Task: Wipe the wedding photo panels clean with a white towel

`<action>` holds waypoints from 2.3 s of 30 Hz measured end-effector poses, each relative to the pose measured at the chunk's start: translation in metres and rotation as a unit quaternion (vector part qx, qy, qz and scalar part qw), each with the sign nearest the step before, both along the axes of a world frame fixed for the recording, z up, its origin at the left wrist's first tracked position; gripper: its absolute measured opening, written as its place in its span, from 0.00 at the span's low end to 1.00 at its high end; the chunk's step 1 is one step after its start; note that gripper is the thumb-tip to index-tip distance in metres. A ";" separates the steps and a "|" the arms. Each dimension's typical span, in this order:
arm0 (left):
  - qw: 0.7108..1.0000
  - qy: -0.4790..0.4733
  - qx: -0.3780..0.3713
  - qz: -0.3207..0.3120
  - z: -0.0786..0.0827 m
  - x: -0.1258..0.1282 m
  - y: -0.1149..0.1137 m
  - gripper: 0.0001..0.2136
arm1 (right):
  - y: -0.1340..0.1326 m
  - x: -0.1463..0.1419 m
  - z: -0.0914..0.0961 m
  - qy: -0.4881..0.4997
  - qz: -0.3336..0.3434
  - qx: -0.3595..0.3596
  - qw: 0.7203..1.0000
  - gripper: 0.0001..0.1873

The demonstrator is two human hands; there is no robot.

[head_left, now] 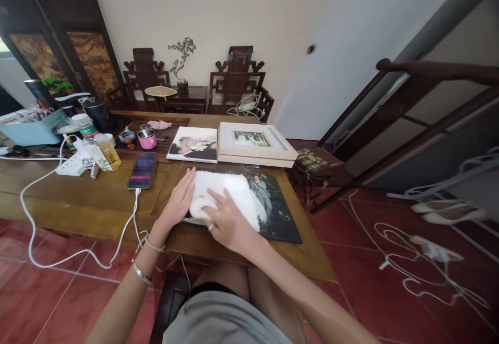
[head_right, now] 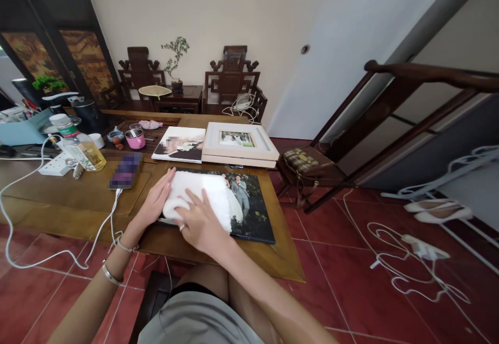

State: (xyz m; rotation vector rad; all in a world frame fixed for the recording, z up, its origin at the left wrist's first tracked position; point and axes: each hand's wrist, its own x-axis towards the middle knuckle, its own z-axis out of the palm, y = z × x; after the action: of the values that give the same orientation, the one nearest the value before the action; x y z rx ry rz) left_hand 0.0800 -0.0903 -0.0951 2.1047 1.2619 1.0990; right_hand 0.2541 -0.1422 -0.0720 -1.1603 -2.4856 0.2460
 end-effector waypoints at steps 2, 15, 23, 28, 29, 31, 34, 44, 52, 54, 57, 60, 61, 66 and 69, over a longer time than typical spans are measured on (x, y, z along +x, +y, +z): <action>1.000 0.000 0.004 0.006 0.001 0.000 -0.001 0.23 | -0.016 0.002 0.002 0.023 0.060 -0.016 0.998 0.11; 0.990 0.139 0.022 -0.019 -0.008 0.003 0.000 0.20 | -0.007 0.075 0.001 0.055 -0.082 -0.043 0.994 0.14; 0.989 0.146 0.030 -0.014 -0.013 0.001 0.002 0.19 | 0.084 0.026 0.007 0.169 -0.092 -0.098 0.976 0.19; 0.989 0.138 0.040 -0.026 -0.015 -0.001 0.005 0.19 | 0.097 0.002 0.008 0.180 -0.074 -0.110 0.975 0.18; 0.989 0.138 0.039 -0.026 -0.014 -0.001 0.005 0.19 | 0.096 0.004 0.008 0.181 -0.072 -0.111 0.974 0.18; 0.990 0.135 0.040 -0.028 -0.014 0.000 0.004 0.18 | 0.090 0.014 0.007 0.183 -0.072 -0.114 0.974 0.19; 0.990 0.131 0.037 -0.029 -0.013 0.000 0.003 0.18 | 0.082 0.042 0.005 0.179 -0.088 -0.121 0.972 0.21; 0.990 0.132 0.035 -0.024 -0.013 0.001 0.002 0.18 | 0.065 0.139 -0.009 0.150 -0.175 -0.118 0.966 0.24; 0.990 0.137 0.028 -0.023 -0.010 0.002 0.000 0.18 | -0.033 0.137 -0.010 0.056 -0.129 -0.138 0.980 0.19; 0.989 0.140 0.029 -0.023 -0.010 0.002 0.001 0.19 | -0.060 0.137 -0.010 0.041 -0.100 -0.145 0.984 0.19; 0.989 0.142 0.030 -0.026 -0.011 0.001 0.001 0.19 | -0.073 0.140 -0.011 0.043 -0.094 -0.150 0.983 0.18; 0.989 0.142 0.026 -0.028 -0.011 0.000 0.002 0.19 | -0.049 0.144 -0.009 0.065 -0.123 -0.155 0.978 0.21; 0.989 0.143 0.024 -0.029 -0.011 0.000 0.002 0.19 | -0.035 0.145 -0.008 0.072 -0.125 -0.158 0.977 0.22; 0.988 0.149 0.019 -0.032 -0.010 -0.001 0.001 0.19 | 0.042 0.150 -0.005 0.127 -0.137 -0.138 0.973 0.25; 0.989 0.143 0.017 -0.033 -0.010 -0.001 0.002 0.19 | 0.069 0.151 -0.007 0.155 -0.148 -0.128 0.968 0.25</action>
State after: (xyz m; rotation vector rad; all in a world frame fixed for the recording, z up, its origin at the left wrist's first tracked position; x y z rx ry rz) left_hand 0.0792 -0.0887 -0.1049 2.3775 1.2945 0.8164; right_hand 0.4051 -0.0733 -0.0792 -1.4504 -2.0218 0.6259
